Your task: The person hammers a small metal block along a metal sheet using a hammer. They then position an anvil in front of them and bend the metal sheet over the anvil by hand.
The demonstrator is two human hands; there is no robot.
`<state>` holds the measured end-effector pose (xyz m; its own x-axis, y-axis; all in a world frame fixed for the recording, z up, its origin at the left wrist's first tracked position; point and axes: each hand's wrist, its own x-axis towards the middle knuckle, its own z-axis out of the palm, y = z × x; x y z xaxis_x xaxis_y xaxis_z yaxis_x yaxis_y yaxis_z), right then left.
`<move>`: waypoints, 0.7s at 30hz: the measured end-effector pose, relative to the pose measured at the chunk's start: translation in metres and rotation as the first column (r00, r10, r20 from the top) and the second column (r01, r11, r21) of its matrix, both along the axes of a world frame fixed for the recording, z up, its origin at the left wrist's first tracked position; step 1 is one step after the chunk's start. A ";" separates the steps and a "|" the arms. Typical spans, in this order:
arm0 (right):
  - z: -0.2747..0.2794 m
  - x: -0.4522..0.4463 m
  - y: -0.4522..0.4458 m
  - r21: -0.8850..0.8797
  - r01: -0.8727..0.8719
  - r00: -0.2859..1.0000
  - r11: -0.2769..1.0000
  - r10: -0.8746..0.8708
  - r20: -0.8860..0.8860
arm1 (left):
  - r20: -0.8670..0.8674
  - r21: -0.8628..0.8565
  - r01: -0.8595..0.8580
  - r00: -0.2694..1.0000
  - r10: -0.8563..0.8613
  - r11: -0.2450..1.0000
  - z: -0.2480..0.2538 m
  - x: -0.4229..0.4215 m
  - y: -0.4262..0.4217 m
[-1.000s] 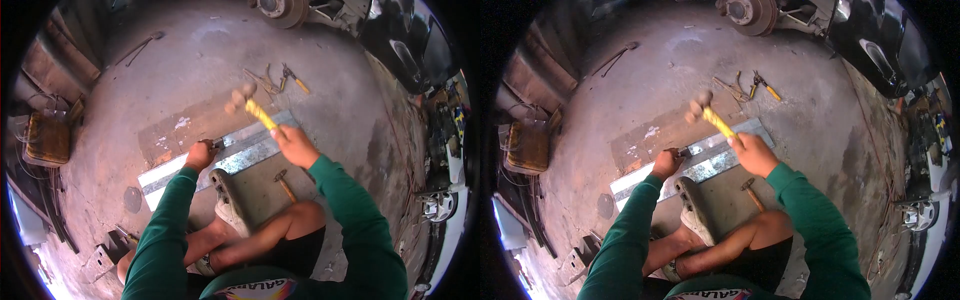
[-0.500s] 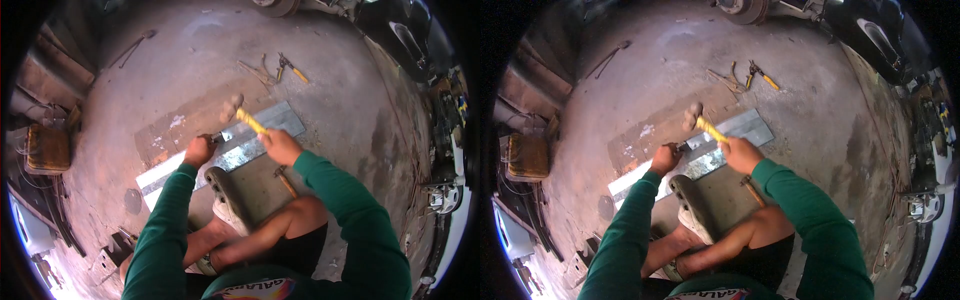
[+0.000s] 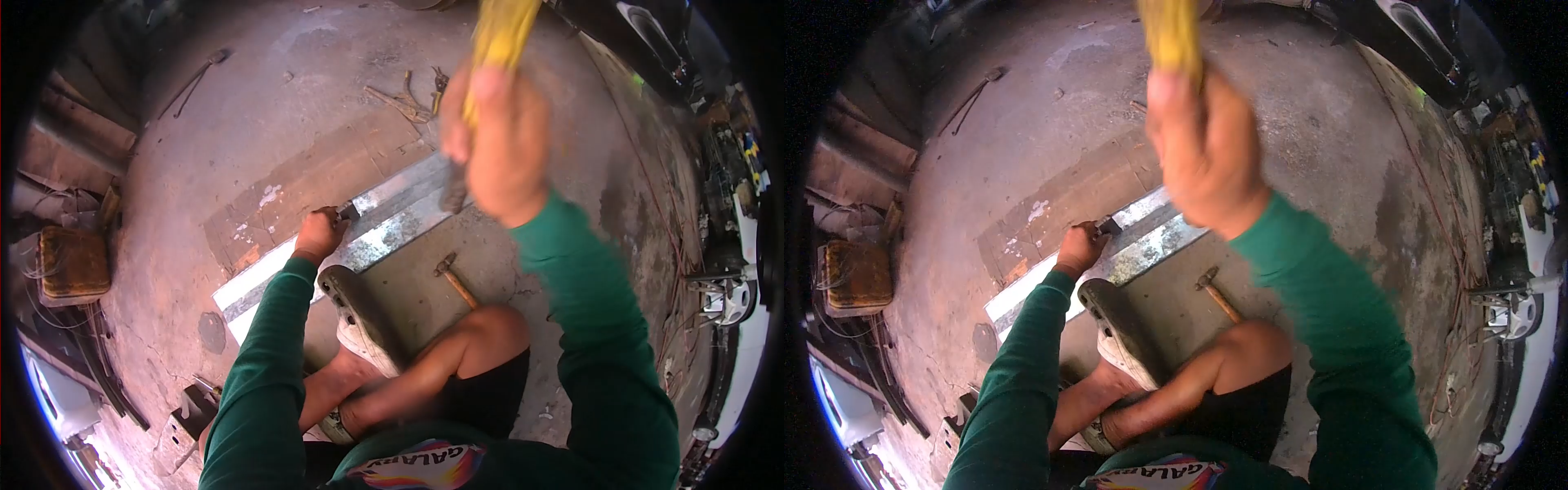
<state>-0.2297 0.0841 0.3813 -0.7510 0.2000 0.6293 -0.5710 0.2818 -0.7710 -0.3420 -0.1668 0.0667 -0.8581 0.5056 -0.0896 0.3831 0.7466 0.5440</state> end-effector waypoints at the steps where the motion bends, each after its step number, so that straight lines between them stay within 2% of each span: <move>1: -0.042 0.005 -0.001 0.115 0.079 0.995 0.990 -0.086 0.059 | -0.004 0.002 -0.003 1.000 0.003 1.000 0.001 0.001 0.000; 2: -0.099 0.009 0.006 0.330 0.056 0.992 0.942 -0.089 0.088 | -0.007 0.008 -0.005 1.000 0.005 1.000 0.001 0.000 -0.002; 3: -0.151 0.022 0.015 0.496 -0.126 0.874 0.859 -0.141 0.465 | -0.031 0.012 0.007 1.000 -0.007 1.000 -0.001 0.001 -0.004; 4: -0.177 0.032 0.014 0.634 -0.345 0.652 0.692 -0.309 0.692 | -0.058 0.021 0.023 0.998 -0.022 1.000 -0.003 0.003 -0.001; 5: -0.170 0.029 0.018 0.646 -0.326 0.662 0.690 -0.322 0.677 | -0.077 0.029 0.034 0.997 -0.032 0.999 -0.001 -0.003 0.003; 7: -0.164 0.028 0.026 0.558 -0.245 0.540 0.793 -0.367 0.758 | -0.146 0.016 -0.002 0.989 0.004 1.000 -0.011 0.003 0.006; 8: -0.170 0.035 0.026 0.547 -0.253 0.526 0.798 -0.361 0.770 | -0.129 0.007 0.000 0.992 0.001 1.000 -0.017 0.013 -0.001; 10: -0.166 0.036 0.044 0.561 -0.204 0.583 0.802 -0.361 0.728 | -0.065 0.031 -0.053 0.996 0.055 0.998 -0.011 0.004 0.008; 11: -0.161 0.034 0.050 0.562 -0.184 0.643 0.806 -0.334 0.689 | -0.008 -0.015 -0.018 1.000 0.018 1.000 -0.005 0.001 0.007; 12: -0.159 0.034 0.055 0.558 -0.184 0.645 0.809 -0.329 0.690 | -0.010 -0.021 -0.020 1.000 0.020 1.000 -0.003 0.001 0.007; 14: -0.104 0.028 0.056 0.580 -0.158 0.710 0.799 -0.316 0.629 | -0.020 -0.053 -0.047 0.999 0.046 0.997 0.005 0.003 0.024; 16: -0.066 0.018 0.053 0.480 -0.075 0.781 0.874 -0.248 0.573 | 0.013 -0.027 -0.023 1.000 0.024 0.999 0.002 0.003 0.034; 18: -0.017 0.016 0.040 0.278 -0.026 0.876 0.960 -0.112 0.468 | 0.005 -0.049 -0.018 1.000 0.018 0.999 0.005 -0.001 0.037; 19: -0.007 0.015 0.034 0.273 -0.028 0.875 0.962 -0.109 0.473 | 0.014 -0.074 -0.004 1.000 0.005 0.997 0.007 -0.001 0.037; 21: 0.004 0.016 0.022 0.074 0.041 0.949 0.996 -0.062 0.310 | 0.005 -0.070 -0.004 1.000 0.005 0.998 0.006 -0.001 0.038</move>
